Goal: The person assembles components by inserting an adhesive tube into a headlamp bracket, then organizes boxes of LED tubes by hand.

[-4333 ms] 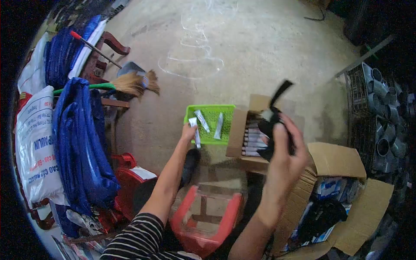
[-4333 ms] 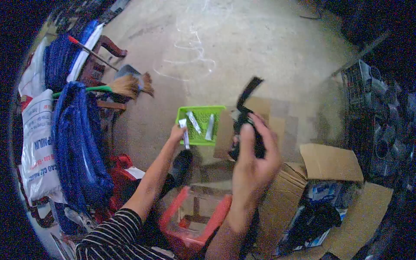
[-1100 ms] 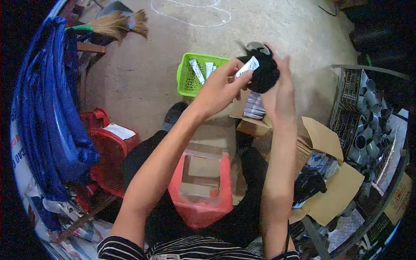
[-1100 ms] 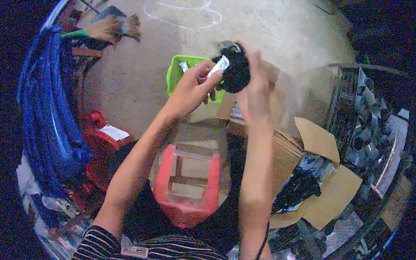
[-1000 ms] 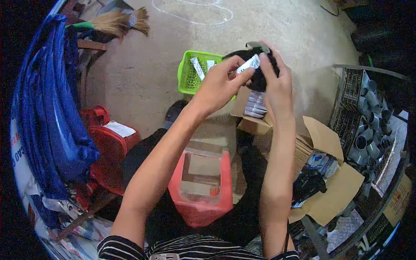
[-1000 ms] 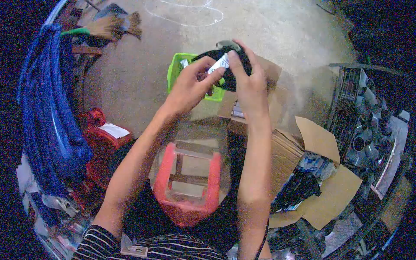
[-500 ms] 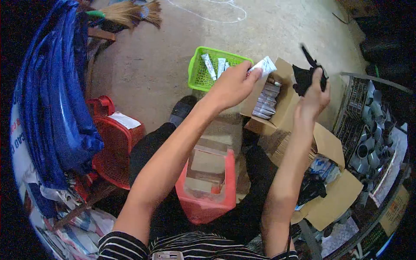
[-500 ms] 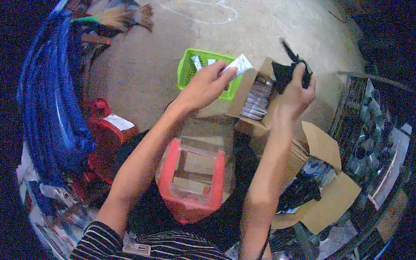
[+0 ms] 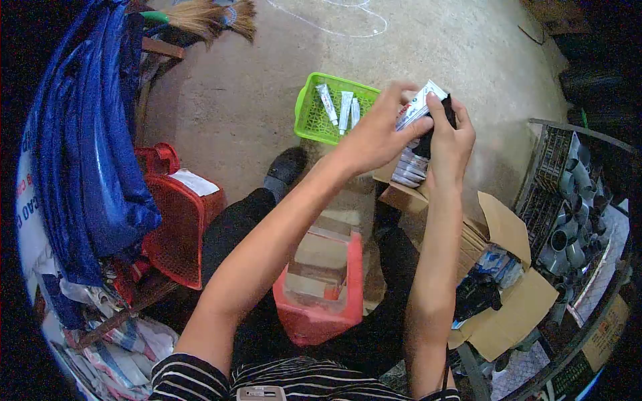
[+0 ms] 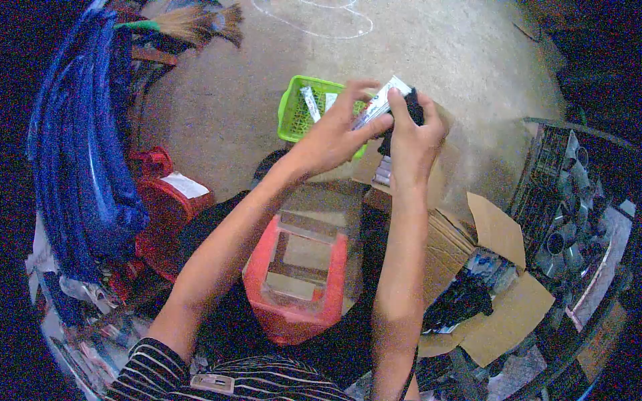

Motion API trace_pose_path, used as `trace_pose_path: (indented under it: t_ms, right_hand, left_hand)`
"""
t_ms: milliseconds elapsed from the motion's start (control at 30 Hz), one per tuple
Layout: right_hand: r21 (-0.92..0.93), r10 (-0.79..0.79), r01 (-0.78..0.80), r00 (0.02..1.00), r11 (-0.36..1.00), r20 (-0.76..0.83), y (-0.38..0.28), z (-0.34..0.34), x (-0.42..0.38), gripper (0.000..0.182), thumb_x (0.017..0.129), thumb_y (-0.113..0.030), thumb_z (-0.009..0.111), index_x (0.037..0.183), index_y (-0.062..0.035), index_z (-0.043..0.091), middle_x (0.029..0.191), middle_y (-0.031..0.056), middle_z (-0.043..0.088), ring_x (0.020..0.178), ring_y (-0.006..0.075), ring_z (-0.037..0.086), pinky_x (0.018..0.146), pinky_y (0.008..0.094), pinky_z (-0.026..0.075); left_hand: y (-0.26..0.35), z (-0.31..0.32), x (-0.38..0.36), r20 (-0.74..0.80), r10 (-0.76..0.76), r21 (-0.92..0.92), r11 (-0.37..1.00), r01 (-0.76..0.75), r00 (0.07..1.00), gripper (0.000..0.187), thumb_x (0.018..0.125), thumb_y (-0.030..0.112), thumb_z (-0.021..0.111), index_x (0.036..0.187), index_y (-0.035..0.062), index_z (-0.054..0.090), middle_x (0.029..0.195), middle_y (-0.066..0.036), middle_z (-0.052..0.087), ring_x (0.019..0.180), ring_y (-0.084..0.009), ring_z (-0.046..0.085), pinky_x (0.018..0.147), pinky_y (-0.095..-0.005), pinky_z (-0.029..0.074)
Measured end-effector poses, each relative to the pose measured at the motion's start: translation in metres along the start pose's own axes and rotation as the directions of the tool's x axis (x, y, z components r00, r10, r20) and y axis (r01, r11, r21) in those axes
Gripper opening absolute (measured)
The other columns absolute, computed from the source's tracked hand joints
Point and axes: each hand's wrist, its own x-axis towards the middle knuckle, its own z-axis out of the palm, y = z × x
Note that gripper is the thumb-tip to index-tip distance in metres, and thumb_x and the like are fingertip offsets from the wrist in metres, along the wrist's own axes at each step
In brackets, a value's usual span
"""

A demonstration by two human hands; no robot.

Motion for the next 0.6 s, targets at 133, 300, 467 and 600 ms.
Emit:
trace_pose_path:
  t_ms: [133,300,467,600]
  right_hand:
    - [-0.023,-0.178,0.176,0.979,0.984,-0.095,-0.005,0.005,-0.001,0.029,0.091,-0.027,0.062,0.104,-0.0006,0.064,0.091,0.0082,0.064,0.08,0.0169,0.059,0.074,0.0322,0.048]
    - [-0.388,-0.571,0.488,0.81,0.782,-0.133,-0.004,0.008,0.002,0.027,0.094,-0.024,0.055,0.11,-0.0025,0.062,0.107,0.0178,0.064,0.099,0.0308,0.06,0.092,0.0387,0.045]
    - [-0.175,-0.487,0.551,0.818,0.816,0.305,-0.005,0.021,-0.022,0.019,0.089,-0.014,0.059,0.105,-0.0047,0.067,0.115,0.015,0.065,0.115,0.0292,0.058,0.099,0.0373,0.043]
    - [-0.163,-0.518,0.602,0.773,0.782,0.366,-0.012,0.018,-0.026,0.018,0.087,-0.012,0.063,0.103,-0.0071,0.07,0.113,0.0143,0.067,0.117,0.0303,0.058,0.1,0.0384,0.042]
  left_hand:
    - [0.032,-0.014,0.005,0.254,-0.398,-0.367,0.804,0.468,0.882,0.048,0.099,0.033,0.048,0.141,0.0098,0.041,0.12,-0.006,0.057,0.097,-0.014,0.057,0.085,-0.0337,0.05]
    - [0.027,-0.002,0.005,0.372,-0.38,-0.722,0.455,0.521,0.847,0.047,0.1,0.037,0.045,0.137,0.0093,0.048,0.12,-0.004,0.06,0.103,-0.0148,0.059,0.088,-0.0327,0.049]
    - [0.018,-0.016,0.008,0.319,-0.53,-0.893,0.11,0.437,0.786,0.036,0.101,0.034,0.037,0.112,0.0068,0.058,0.102,-0.006,0.064,0.092,-0.019,0.064,0.083,-0.0347,0.053]
    - [0.017,-0.023,0.01,0.359,-0.586,-0.886,0.032,0.463,0.727,0.035,0.101,0.036,0.037,0.106,0.0078,0.058,0.098,-0.006,0.064,0.086,-0.019,0.063,0.077,-0.0349,0.053]
